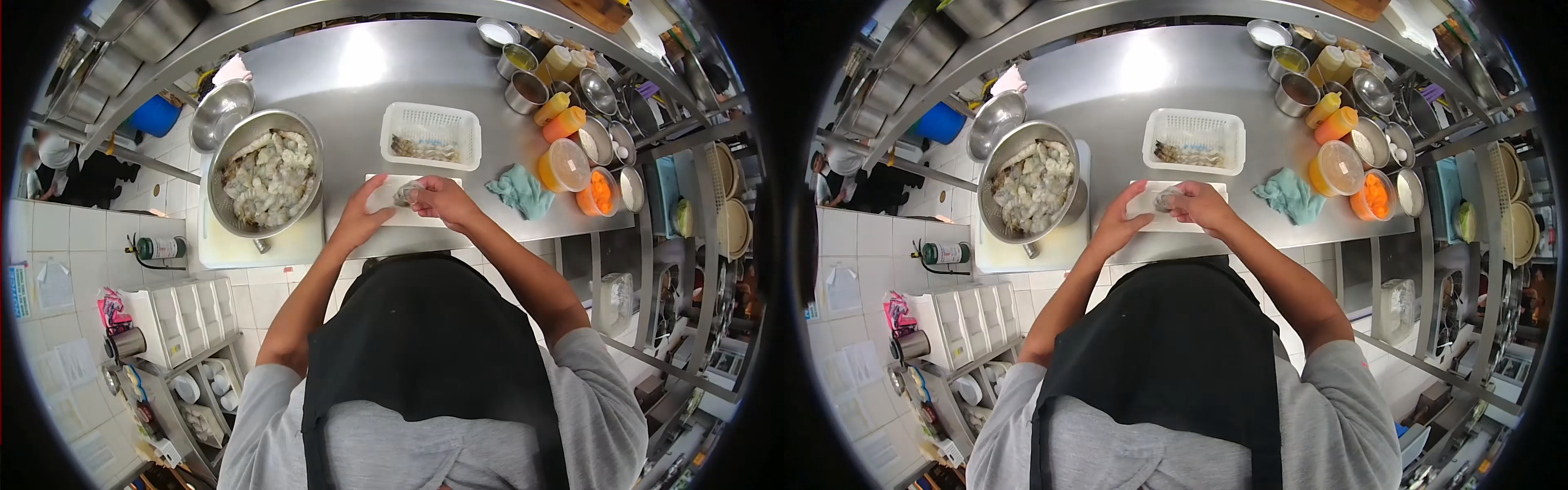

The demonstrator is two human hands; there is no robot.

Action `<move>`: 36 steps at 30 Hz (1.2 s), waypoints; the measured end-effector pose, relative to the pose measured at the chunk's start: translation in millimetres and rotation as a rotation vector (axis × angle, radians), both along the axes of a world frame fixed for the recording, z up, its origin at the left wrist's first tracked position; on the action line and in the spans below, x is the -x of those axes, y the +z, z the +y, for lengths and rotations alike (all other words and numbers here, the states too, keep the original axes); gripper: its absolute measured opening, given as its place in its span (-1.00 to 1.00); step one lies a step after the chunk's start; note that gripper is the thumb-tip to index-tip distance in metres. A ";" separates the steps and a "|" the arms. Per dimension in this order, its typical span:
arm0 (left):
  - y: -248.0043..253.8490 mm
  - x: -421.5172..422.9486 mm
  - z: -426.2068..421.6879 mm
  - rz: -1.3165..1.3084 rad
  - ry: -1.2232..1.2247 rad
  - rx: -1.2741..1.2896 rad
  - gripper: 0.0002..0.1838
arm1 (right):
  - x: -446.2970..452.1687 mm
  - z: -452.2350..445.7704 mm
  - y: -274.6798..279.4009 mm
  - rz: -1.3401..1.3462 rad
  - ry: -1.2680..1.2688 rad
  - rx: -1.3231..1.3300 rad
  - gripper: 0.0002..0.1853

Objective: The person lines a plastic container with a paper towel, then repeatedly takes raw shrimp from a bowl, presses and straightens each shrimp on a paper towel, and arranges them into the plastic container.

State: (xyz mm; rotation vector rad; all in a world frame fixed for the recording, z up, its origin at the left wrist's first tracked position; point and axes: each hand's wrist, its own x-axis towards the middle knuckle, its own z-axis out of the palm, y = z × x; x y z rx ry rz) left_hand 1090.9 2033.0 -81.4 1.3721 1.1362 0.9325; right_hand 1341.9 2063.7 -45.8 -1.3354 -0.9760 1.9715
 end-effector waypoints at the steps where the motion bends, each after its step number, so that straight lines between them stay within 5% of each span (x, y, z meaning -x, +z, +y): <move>1: 1.4 -7.2 10.4 -0.005 -0.024 -0.028 -0.33 | -1.1 -2.3 5.7 0.090 -0.005 0.006 -0.67; 5: 28.2 -11.9 25.8 -0.035 -0.069 0.200 -0.53 | -12.5 -5.6 24.6 0.163 0.001 -0.154 -0.69; 8: 40.4 -27.5 20.1 0.271 -0.058 -0.099 -0.66 | -15.0 -11.2 32.9 -0.598 0.233 -0.487 -0.67; 11: -6.9 -37.0 19.6 0.755 -0.123 -0.444 -0.71 | -18.3 -19.6 -31.0 -0.892 0.270 -0.974 -0.64; 20: -14.9 -68.0 22.7 0.642 -0.165 -0.491 -0.80 | -35.1 -27.3 -47.8 -0.811 0.184 -0.991 -0.75; 36: -35.2 -84.7 38.6 0.540 -0.336 -0.579 -0.91 | -49.8 -7.5 -42.1 -0.903 0.535 -0.994 -0.89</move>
